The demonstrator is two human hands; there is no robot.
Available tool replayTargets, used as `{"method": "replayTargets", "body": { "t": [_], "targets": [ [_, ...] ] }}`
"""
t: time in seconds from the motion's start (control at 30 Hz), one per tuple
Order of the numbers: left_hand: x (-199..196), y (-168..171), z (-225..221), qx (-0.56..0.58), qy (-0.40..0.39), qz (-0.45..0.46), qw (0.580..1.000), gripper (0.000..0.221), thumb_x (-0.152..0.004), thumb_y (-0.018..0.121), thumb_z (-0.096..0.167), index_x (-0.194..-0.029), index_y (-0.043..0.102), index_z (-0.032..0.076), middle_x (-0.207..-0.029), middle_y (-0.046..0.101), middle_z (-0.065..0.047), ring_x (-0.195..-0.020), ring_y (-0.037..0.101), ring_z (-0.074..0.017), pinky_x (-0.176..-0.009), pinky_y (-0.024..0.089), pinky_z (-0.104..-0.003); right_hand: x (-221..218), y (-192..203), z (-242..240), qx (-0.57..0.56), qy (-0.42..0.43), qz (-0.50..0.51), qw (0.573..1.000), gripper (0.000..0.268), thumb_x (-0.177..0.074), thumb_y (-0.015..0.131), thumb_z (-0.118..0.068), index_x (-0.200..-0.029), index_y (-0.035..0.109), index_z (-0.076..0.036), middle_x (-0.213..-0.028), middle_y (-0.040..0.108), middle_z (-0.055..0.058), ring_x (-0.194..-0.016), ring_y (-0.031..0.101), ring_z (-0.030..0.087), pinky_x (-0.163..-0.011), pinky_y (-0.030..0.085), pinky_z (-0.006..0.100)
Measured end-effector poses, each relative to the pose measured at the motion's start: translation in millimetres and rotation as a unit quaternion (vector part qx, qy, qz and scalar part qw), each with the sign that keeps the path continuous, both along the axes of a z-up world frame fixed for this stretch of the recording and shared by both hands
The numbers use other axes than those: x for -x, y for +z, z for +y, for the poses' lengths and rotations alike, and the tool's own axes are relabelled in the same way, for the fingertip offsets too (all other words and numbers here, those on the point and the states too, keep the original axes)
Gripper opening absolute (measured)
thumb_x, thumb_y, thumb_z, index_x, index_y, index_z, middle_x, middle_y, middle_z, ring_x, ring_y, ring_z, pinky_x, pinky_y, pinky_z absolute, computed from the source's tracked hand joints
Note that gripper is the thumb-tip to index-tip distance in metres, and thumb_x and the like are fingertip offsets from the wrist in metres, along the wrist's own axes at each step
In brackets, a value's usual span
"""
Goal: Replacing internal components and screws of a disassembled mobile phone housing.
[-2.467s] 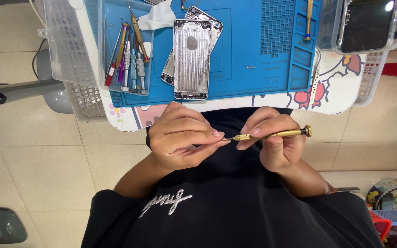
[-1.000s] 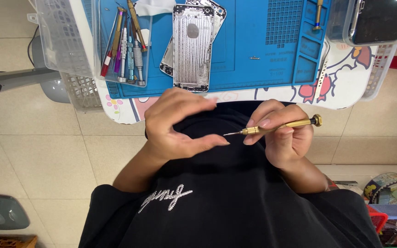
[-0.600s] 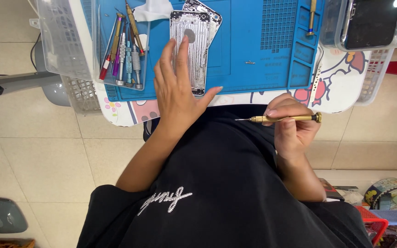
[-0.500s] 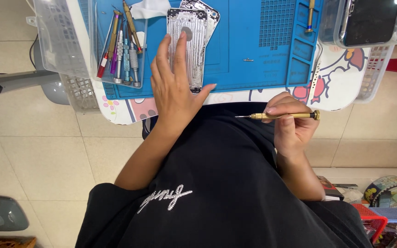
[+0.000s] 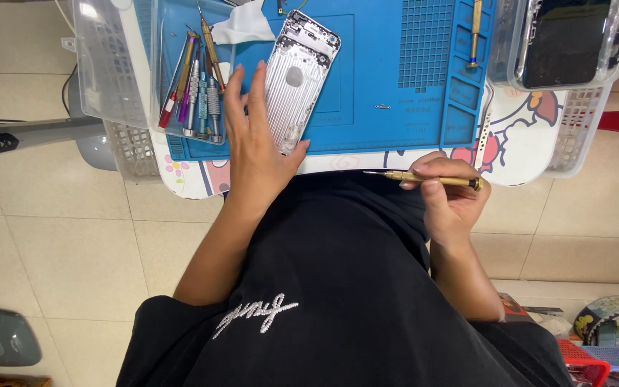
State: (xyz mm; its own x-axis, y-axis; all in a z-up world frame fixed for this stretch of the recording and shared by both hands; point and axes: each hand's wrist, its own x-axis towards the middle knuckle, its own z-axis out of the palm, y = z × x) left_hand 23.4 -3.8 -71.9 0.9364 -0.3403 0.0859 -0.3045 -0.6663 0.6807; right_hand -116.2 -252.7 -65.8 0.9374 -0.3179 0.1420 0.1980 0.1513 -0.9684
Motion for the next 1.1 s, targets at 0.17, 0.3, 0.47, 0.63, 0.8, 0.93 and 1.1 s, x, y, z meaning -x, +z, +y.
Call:
{"method": "replayTargets", "body": {
  "t": [0.17,0.3,0.47,0.63,0.8,0.93,1.1],
  "targets": [
    [-6.6,13.1,8.7,-0.021,-0.003,0.036,0.999,0.132,-0.063,0.1,0.014,-0.162,0.014,0.004,-0.152,0.035,-0.025,-0.141,0.039,-0.0427,-0.12,0.035,-0.055,0.2,1.8,0.0,0.024,0.018,0.016,0.999,0.014,-0.098,0.073,-0.001,-0.109,0.067,0.004,-0.096,0.07,0.019,-0.084,0.071,0.021,-0.077,0.06,0.029],
    [-5.7,36.4,13.9,0.034,-0.021,0.062,0.997,0.132,-0.065,0.099,0.015,-0.162,0.011,0.002,-0.142,0.047,-0.024,-0.136,0.044,-0.0402,-0.114,0.039,-0.05,1.1,3.9,1.5,0.045,0.029,0.03,0.998,0.013,-0.094,0.074,0.002,-0.105,0.067,0.006,-0.096,0.072,0.021,-0.085,0.075,0.024,-0.076,0.063,0.031],
    [3.4,45.1,17.1,0.236,-0.116,0.184,0.947,0.125,-0.073,0.098,0.019,-0.166,0.016,0.002,-0.157,0.042,-0.021,-0.15,0.046,-0.03,-0.127,0.039,-0.04,6.9,28.5,10.0,0.012,0.048,0.002,0.999,0.015,-0.097,0.075,-0.007,-0.104,0.068,0.005,-0.088,0.073,0.02,-0.074,0.075,0.021,-0.067,0.063,0.027],
    [18.4,18.8,15.6,0.412,-0.181,0.267,0.852,0.132,-0.068,0.102,0.021,-0.164,0.016,-0.007,-0.166,0.035,-0.02,-0.156,0.037,-0.0281,-0.131,0.031,-0.037,0.9,43.2,12.7,0.011,0.075,-0.06,0.995,0.022,-0.096,0.076,-0.017,-0.1,0.071,0.004,-0.08,0.073,0.019,-0.063,0.074,0.018,-0.055,0.062,0.024],
    [31.7,-10.2,13.0,0.535,-0.22,0.404,0.709,0.117,-0.092,0.073,0.065,-0.164,0.019,-0.01,-0.157,0.046,-0.025,-0.143,0.049,-0.0285,-0.123,0.046,-0.04,2.6,50.2,15.5,-0.011,0.091,-0.06,0.994,0.023,-0.097,0.077,-0.02,-0.097,0.071,0.002,-0.08,0.071,0.017,-0.064,0.073,0.021,-0.056,0.061,0.025],
    [38.8,2.5,9.5,0.593,-0.189,0.525,0.58,0.1,-0.105,0.039,0.071,-0.164,0.016,-0.007,-0.152,0.044,-0.033,-0.139,0.051,-0.0376,-0.111,0.051,-0.049,0.4,65.0,15.1,-0.023,0.089,-0.042,0.995,0.021,-0.096,0.079,-0.018,-0.098,0.07,0.001,-0.078,0.071,0.013,-0.064,0.072,0.017,-0.058,0.06,0.026],
    [36.8,31.7,15.5,0.635,-0.256,0.596,0.419,0.093,-0.108,0.018,0.074,-0.163,0.027,0.0,-0.146,0.056,-0.034,-0.117,0.071,-0.0413,-0.097,0.06,-0.051,-11.2,98.4,5.1,0.073,0.188,-0.053,0.978,0.021,-0.084,0.082,-0.007,-0.097,0.069,0.001,-0.076,0.073,0.01,-0.066,0.075,0.015,-0.058,0.062,0.027]
  ]
}}
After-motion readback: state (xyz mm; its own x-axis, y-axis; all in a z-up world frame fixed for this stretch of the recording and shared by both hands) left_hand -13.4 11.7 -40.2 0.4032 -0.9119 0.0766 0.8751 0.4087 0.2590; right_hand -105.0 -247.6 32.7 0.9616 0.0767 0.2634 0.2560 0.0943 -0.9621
